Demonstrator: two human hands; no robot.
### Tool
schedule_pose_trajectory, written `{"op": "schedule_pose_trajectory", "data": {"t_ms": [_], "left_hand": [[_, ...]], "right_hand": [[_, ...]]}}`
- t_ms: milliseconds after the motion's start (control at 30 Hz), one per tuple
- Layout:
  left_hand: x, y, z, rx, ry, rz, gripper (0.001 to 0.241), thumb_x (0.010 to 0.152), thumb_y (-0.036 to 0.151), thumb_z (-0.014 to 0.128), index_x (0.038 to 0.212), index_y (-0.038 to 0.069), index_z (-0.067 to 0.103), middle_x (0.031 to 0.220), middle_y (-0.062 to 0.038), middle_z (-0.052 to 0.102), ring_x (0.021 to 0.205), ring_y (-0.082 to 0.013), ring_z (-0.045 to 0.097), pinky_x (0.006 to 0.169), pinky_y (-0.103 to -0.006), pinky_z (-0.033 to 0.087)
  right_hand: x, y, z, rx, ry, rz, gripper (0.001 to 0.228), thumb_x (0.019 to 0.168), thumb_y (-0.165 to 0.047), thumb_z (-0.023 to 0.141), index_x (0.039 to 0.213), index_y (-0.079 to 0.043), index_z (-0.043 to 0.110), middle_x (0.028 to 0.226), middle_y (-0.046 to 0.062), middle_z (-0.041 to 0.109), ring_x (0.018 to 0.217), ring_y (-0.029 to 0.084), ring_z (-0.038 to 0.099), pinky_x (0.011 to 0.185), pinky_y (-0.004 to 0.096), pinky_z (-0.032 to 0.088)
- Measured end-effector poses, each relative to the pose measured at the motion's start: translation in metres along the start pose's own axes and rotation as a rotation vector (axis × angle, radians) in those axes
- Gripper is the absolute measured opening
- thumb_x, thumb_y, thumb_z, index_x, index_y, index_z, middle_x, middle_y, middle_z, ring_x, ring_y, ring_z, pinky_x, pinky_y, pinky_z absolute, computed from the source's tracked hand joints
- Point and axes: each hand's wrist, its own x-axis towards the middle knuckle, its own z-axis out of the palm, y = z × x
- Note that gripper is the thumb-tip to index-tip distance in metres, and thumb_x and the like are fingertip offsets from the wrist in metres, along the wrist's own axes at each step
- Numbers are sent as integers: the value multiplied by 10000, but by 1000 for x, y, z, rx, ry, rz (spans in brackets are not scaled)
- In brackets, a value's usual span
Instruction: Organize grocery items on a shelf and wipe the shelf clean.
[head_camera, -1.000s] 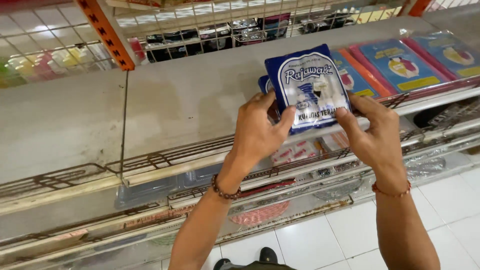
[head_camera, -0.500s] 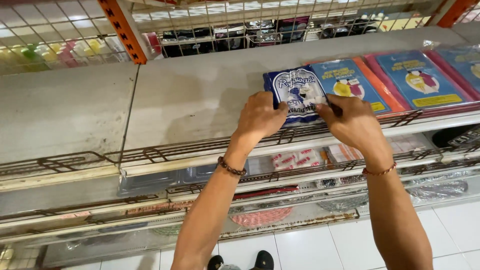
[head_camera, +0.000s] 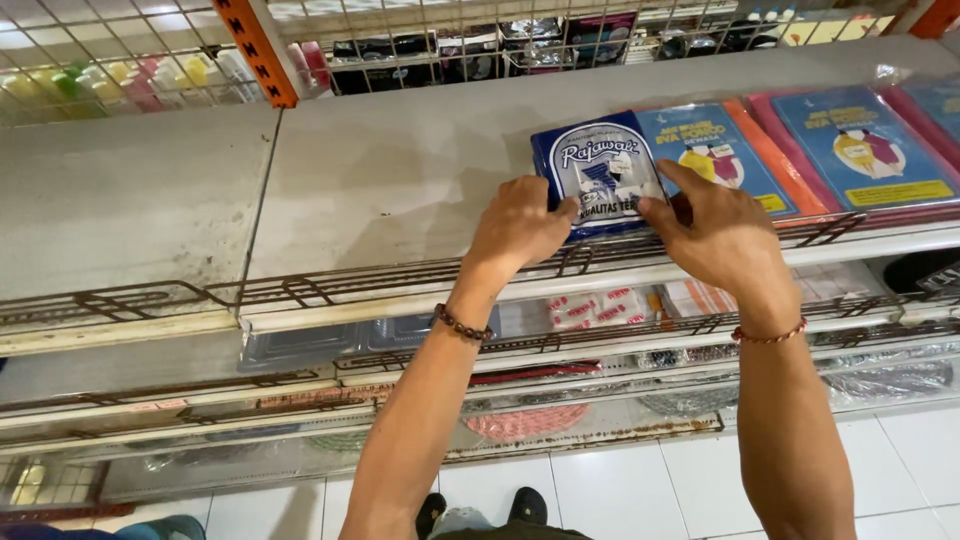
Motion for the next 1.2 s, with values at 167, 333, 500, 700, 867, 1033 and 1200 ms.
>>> {"op": "schedule_pose_trajectory", "data": {"t_ms": [167,333,500,700,867,1033,1200], "left_hand": [[0,1,1,2,37,5,482,919,442,627,1021,-29,650,1169,-249,656,1176,-435,569,985,-518,474],[2,2,1,2,34,-1,473,916,434,626,1008,-29,654,1153,-255,657,1156,-443,576,971,-530,472],[3,6,-3,-2,-7,-34,488,930,453,618,1022,-25,664,1173,-259,661,1162,-440,587,992,-520,473],[-1,13,-10,-6,-34,-69,488,933,459,605,1025,-15,675,1179,-242,674,1184,-420,588,1007,-506,472],[-4,15,-12,8,-43,-106,498,945,468,591,1033,-14,679,1196,-246,665,1188,-419,598,1008,-505,482],[-16,30,-25,24,21,-63,538,983,505,548,1031,-18,665,1162,-238,650,1148,-414,607,975,-522,484],[-29,37,-26,-25,337,83,518,930,359,649,1271,-30,624,1089,-231,648,997,-406,650,850,-497,530]], "right_hand": [[-3,0,0,-16,21,-51,457,1005,-375,639,1350,-77,657,843,216,715,809,449,671,720,541,515],[-6,2,2,-23,69,-108,437,1009,-351,647,1339,-66,667,844,210,712,792,435,672,718,532,518],[-6,-4,-1,4,50,-56,448,987,-343,655,1335,-61,666,773,209,703,726,425,675,685,524,522],[-10,-3,3,-15,93,-101,422,1006,-328,654,1326,-52,669,793,219,697,749,436,673,689,529,520],[-18,-2,11,-23,172,-134,417,1040,-295,652,1348,-13,642,955,235,705,887,438,667,773,526,516],[-38,3,19,188,390,-271,451,1075,-216,667,1426,53,579,1288,245,668,1174,386,641,995,479,521],[-95,10,52,770,731,-282,335,1196,-155,609,1422,89,568,1382,167,581,1271,229,578,1191,346,499]]}}
